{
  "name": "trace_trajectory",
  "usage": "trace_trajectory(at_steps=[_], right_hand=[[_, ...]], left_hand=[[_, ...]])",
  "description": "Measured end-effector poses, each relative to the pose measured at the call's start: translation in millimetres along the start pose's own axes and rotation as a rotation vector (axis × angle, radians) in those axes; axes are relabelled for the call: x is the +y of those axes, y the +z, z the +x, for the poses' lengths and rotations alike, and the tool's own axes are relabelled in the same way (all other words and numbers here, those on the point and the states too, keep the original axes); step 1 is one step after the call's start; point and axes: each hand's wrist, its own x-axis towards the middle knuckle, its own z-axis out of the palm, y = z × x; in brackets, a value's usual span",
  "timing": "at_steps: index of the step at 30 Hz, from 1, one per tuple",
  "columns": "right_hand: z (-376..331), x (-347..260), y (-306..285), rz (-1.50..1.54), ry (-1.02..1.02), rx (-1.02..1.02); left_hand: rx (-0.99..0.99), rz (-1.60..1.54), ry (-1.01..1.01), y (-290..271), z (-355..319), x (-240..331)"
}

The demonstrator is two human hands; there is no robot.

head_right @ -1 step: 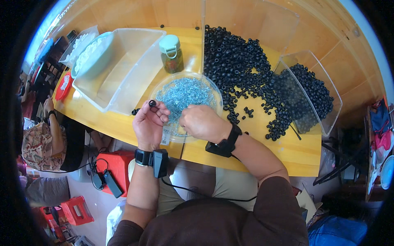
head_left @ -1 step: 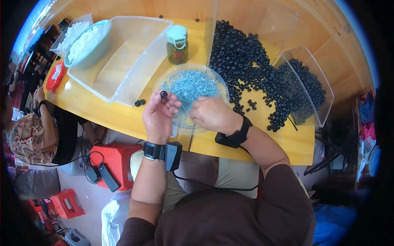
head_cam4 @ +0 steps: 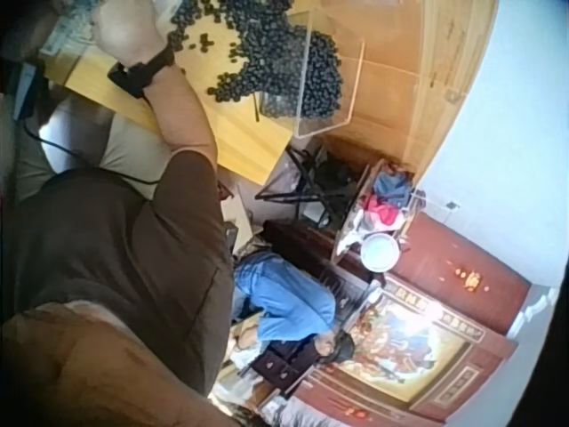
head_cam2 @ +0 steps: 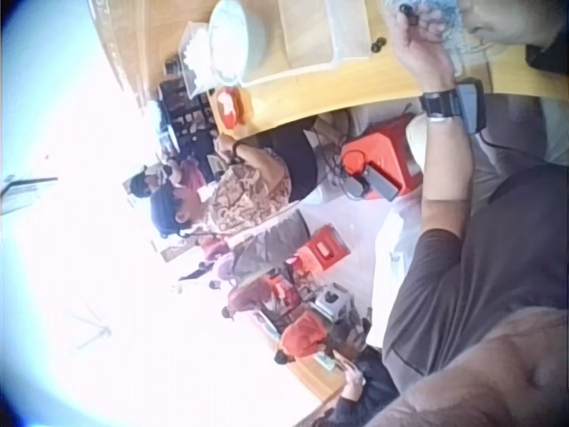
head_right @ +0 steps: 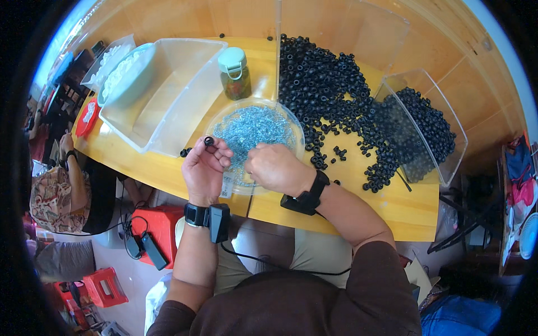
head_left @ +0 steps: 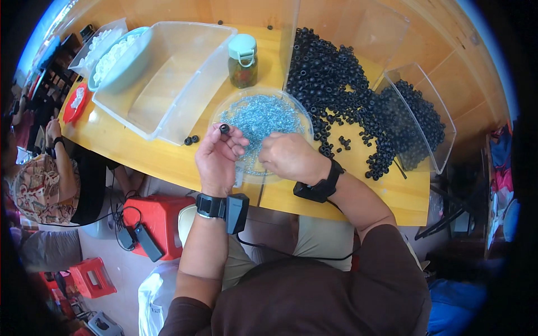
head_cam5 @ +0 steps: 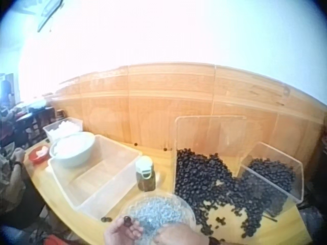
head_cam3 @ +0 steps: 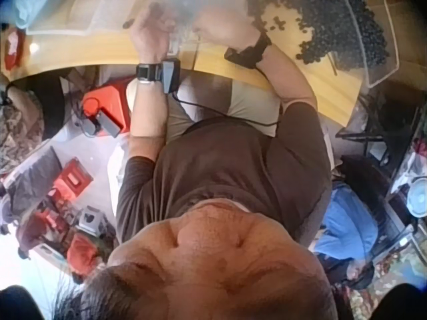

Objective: Assembling small plastic/rubber components by inserting blue beads into black grommet rings.

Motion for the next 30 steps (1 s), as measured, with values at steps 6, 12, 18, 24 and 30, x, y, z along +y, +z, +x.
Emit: trace_trajectory(at_steps=[6,12,18,24,30], right_hand=[[3.3,-6.3,-2.1,-0.002,-0.027,0.04],[0.4,9.9,-35.3,0.733,0.305,0.136],[2.9,19.6,-19.7,1.32,0.347,0.371],[4.9,18.0,-15.0,1.436,0.355,0.331],[5.9,15.9,-11.2,1.376,0.242,0.342]], left_hand=[[0.012,0.02,-0.024,0.5,-0.3,-2.2],[-0.043,0.075,-0.101,11.8,-6.9,-9.1],[-0.139,0.124,-0.193,25.4,-11.7,-26.1],[-0.147,0.122,-0.205,26.8,-10.8,-29.9],[-0.118,0.168,-0.196,27.1,-12.6,-28.8]])
